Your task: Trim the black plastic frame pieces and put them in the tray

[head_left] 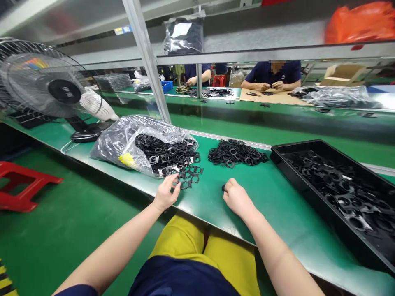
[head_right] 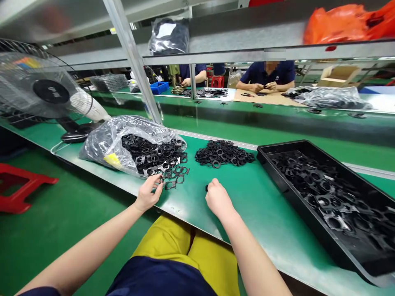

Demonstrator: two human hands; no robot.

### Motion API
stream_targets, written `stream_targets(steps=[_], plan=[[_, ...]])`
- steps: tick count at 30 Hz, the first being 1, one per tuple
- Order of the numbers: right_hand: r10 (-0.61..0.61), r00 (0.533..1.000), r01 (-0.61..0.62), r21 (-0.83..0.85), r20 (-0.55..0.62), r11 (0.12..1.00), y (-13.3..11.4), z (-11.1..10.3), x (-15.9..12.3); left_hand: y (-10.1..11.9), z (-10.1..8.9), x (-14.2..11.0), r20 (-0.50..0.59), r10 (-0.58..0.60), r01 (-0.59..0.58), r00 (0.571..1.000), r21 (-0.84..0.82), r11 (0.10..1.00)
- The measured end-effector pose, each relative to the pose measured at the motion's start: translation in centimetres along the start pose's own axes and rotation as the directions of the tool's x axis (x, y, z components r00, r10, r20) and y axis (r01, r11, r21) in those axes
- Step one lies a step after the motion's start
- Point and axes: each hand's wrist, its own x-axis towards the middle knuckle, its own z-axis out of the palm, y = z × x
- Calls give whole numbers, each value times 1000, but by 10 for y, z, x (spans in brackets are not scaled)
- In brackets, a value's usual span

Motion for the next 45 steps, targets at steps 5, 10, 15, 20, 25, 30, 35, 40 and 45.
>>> stream_targets(steps=[5,10,15,20,25,30,35,40,45], plan=[[37,996,-20,184,-86,983,5,2,-5,-2,1,1,35,-97,100,995,-86,991],[149,975,-64,438,-163,897,6,11,-6,-10,-4,7,96,-199,217,975,-242,946],[321,936,-136,691,-146,710,-26,21,-29,1,9,22,292,-232,344,928,-431,834],[510,857,-60,970,-71,236,-80,15,-55,38,29,24,612,-245,619,752,-527,582],[601,796,-40,985,-69,166,-112,10,-80,69,21,4,723,-86,661,685,-568,490],[595,785,-28,949,-173,313,-126,16,-118,97,-7,-25,691,3,595,722,-623,507],[509,778,30,831,-369,556,-134,21,-149,117,-30,-53,658,-22,548,752,-606,576],[420,766,104,739,-486,666,-139,26,-164,128,-48,-68,691,-39,588,722,-583,561],[434,739,136,745,-516,654,-142,32,-168,132,-55,-73,690,-33,597,723,-601,532]])
